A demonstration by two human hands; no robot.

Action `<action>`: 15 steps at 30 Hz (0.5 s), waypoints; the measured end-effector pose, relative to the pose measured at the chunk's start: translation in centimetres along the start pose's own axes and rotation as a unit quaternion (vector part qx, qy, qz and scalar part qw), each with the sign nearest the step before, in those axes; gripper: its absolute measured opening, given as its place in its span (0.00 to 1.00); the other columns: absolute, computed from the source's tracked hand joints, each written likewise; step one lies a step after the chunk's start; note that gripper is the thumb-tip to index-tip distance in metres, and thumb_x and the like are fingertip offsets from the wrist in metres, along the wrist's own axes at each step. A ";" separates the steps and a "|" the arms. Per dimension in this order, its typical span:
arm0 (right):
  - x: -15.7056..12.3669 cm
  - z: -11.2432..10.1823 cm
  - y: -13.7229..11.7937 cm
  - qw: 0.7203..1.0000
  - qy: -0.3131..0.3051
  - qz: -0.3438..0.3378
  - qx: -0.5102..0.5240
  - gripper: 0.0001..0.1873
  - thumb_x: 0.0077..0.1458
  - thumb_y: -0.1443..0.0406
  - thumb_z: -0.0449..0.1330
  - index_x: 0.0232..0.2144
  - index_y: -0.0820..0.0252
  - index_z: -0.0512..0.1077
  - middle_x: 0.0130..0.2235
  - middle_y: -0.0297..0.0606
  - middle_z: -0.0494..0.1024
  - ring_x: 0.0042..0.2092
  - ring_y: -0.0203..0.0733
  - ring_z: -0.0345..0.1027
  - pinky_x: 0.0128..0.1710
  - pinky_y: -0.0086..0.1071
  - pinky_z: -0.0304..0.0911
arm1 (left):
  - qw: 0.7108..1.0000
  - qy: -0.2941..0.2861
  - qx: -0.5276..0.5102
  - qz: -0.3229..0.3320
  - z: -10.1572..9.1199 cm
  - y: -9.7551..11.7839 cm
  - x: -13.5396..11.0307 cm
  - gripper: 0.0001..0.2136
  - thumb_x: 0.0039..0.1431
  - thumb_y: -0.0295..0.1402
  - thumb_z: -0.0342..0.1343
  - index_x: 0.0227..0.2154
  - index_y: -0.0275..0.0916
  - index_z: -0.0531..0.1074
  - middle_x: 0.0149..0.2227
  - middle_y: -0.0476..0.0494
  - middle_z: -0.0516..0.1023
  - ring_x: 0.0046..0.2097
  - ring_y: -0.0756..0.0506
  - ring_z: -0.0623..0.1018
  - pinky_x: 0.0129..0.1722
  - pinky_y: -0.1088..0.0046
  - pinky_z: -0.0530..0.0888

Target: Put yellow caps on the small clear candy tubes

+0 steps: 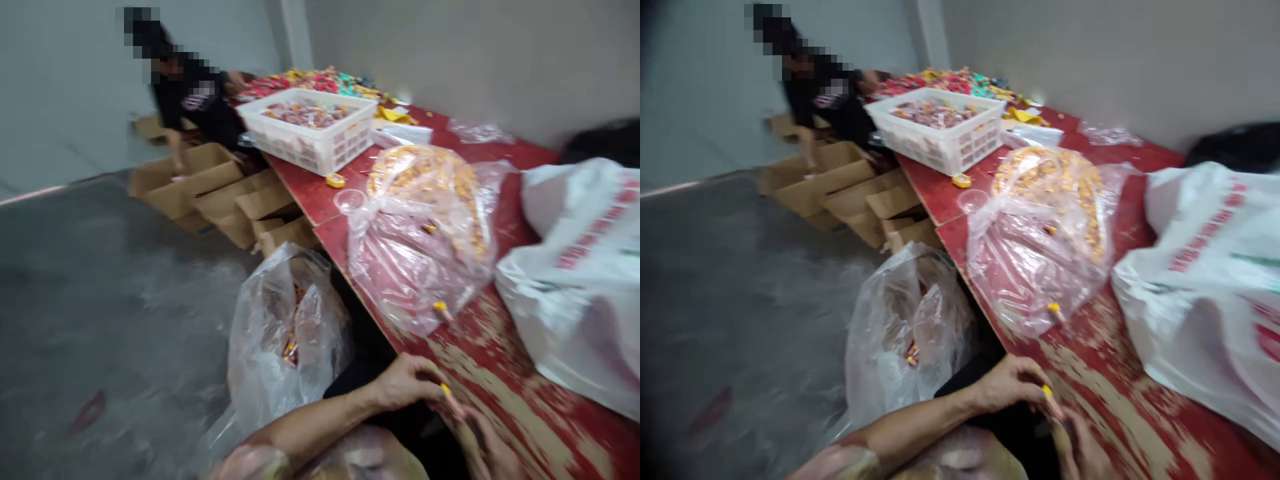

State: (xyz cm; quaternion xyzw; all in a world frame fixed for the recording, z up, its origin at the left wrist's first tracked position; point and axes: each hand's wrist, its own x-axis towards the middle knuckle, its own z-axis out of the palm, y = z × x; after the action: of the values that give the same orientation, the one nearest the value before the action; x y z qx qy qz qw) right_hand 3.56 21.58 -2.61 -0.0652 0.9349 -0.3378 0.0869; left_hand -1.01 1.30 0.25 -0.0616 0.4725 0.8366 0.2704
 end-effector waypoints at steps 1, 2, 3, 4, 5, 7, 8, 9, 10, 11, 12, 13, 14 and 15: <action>-0.1 -0.3 -1.4 0.999 -0.035 0.021 0.030 0.21 0.58 0.48 0.48 0.40 0.53 0.71 0.36 0.40 0.79 0.35 0.46 0.75 0.30 0.31 0.70 | 1.000 0.014 0.012 0.006 -0.1 0.3 -0.1 0.17 0.37 0.40 0.68 0.29 0.34 0.76 0.24 0.50 0.75 0.25 0.50 0.73 0.29 0.73 0.70; 0.1 -0.5 -2.7 0.997 -0.017 0.039 0.058 0.21 0.58 0.49 0.48 0.42 0.55 0.70 0.38 0.41 0.79 0.37 0.45 0.75 0.34 0.31 0.70 | 0.999 0.025 0.025 0.013 -0.3 0.5 0.0 0.15 0.38 0.37 0.67 0.29 0.34 0.75 0.25 0.49 0.75 0.25 0.50 0.73 0.29 0.73 0.70; 0.3 -0.7 -3.8 0.996 0.004 0.046 0.081 0.21 0.58 0.50 0.48 0.44 0.56 0.68 0.41 0.42 0.78 0.41 0.45 0.74 0.38 0.32 0.70 | 0.999 0.029 0.029 0.017 -0.5 0.7 0.1 0.13 0.40 0.36 0.66 0.29 0.34 0.75 0.26 0.49 0.76 0.26 0.50 0.73 0.29 0.74 0.69; 0.6 -0.8 -4.6 0.994 0.039 0.045 0.094 0.21 0.57 0.52 0.50 0.47 0.58 0.66 0.45 0.43 0.76 0.45 0.45 0.72 0.42 0.33 0.69 | 0.999 0.026 0.025 0.020 -0.6 0.8 0.3 0.12 0.42 0.35 0.65 0.30 0.35 0.74 0.26 0.48 0.77 0.27 0.50 0.73 0.29 0.74 0.70; 0.9 -1.0 -5.1 0.992 0.067 0.042 0.094 0.22 0.57 0.53 0.51 0.49 0.58 0.65 0.47 0.43 0.75 0.47 0.45 0.70 0.45 0.34 0.67 | 0.999 0.025 0.019 0.025 -0.8 0.7 0.4 0.12 0.44 0.35 0.65 0.31 0.35 0.74 0.27 0.47 0.77 0.27 0.49 0.74 0.29 0.74 0.70; 1.0 -1.4 -5.4 0.990 0.090 0.049 0.093 0.20 0.57 0.54 0.51 0.47 0.59 0.66 0.45 0.42 0.75 0.45 0.44 0.70 0.43 0.33 0.66 | 0.999 0.021 0.004 0.028 -1.0 0.7 0.6 0.12 0.45 0.34 0.64 0.32 0.34 0.74 0.27 0.47 0.77 0.27 0.50 0.73 0.28 0.75 0.69; 0.9 -1.6 -5.3 0.991 0.084 0.056 0.094 0.18 0.58 0.53 0.50 0.43 0.59 0.68 0.41 0.41 0.76 0.41 0.43 0.71 0.39 0.32 0.66 | 0.999 0.017 -0.001 0.028 -0.9 0.6 0.7 0.12 0.45 0.34 0.65 0.32 0.34 0.74 0.26 0.48 0.77 0.27 0.50 0.73 0.28 0.76 0.69; 0.8 -1.7 -5.1 0.991 0.073 0.063 0.096 0.18 0.59 0.53 0.48 0.39 0.59 0.70 0.35 0.39 0.76 0.35 0.41 0.70 0.34 0.30 0.65 | 1.000 0.012 -0.003 0.027 -0.9 0.6 0.7 0.12 0.44 0.34 0.65 0.32 0.34 0.75 0.26 0.48 0.76 0.26 0.51 0.72 0.27 0.76 0.69; 0.6 -1.8 -4.8 0.991 0.061 0.068 0.100 0.21 0.60 0.51 0.46 0.34 0.59 0.70 0.29 0.37 0.75 0.30 0.40 0.68 0.29 0.29 0.63 | 1.000 0.007 -0.004 0.027 -0.8 0.6 0.7 0.12 0.44 0.33 0.66 0.31 0.34 0.75 0.26 0.49 0.75 0.26 0.52 0.72 0.26 0.77 0.69; 0.5 -1.9 -4.6 0.991 0.052 0.072 0.102 0.24 0.61 0.50 0.44 0.29 0.59 0.70 0.24 0.35 0.72 0.25 0.39 0.65 0.25 0.29 0.60 | 1.000 0.004 -0.004 0.026 -0.7 0.7 0.7 0.11 0.43 0.33 0.66 0.31 0.34 0.75 0.26 0.49 0.75 0.26 0.52 0.71 0.26 0.77 0.69; 0.3 -1.9 -4.5 0.990 0.046 0.075 0.106 0.26 0.61 0.50 0.41 0.26 0.60 0.70 0.21 0.34 0.69 0.23 0.38 0.62 0.23 0.29 0.57 | 1.000 0.004 -0.003 0.028 -0.6 0.8 0.7 0.11 0.43 0.33 0.66 0.31 0.34 0.75 0.26 0.49 0.75 0.26 0.52 0.71 0.27 0.77 0.69; 0.3 -2.0 -4.4 0.990 0.045 0.078 0.110 0.27 0.61 0.50 0.41 0.26 0.60 0.70 0.21 0.33 0.68 0.22 0.37 0.61 0.22 0.29 0.56 | 1.000 0.009 -0.001 0.029 -0.5 0.9 0.8 0.11 0.43 0.33 0.66 0.31 0.34 0.75 0.26 0.49 0.75 0.26 0.52 0.71 0.26 0.77 0.69; 0.2 -2.0 -4.4 0.989 0.045 0.079 0.114 0.25 0.61 0.50 0.43 0.30 0.60 0.71 0.22 0.34 0.69 0.23 0.38 0.62 0.23 0.29 0.57 | 0.999 0.014 0.002 0.031 -0.4 0.9 0.8 0.11 0.44 0.33 0.66 0.31 0.34 0.76 0.26 0.49 0.75 0.25 0.52 0.71 0.27 0.77 0.69; 0.2 -2.1 -4.5 0.989 0.049 0.078 0.117 0.22 0.59 0.51 0.46 0.36 0.61 0.71 0.26 0.35 0.72 0.26 0.38 0.64 0.24 0.29 0.58 | 0.999 0.020 0.005 0.033 -0.4 1.0 0.9 0.11 0.44 0.33 0.65 0.31 0.34 0.76 0.25 0.50 0.75 0.25 0.52 0.71 0.27 0.77 0.68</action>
State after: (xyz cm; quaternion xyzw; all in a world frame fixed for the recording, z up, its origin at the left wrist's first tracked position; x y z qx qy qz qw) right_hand 3.27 19.42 1.81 0.0351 0.8943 -0.4400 0.0735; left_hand -2.32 0.95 0.48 -0.0614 0.4840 0.8411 0.2335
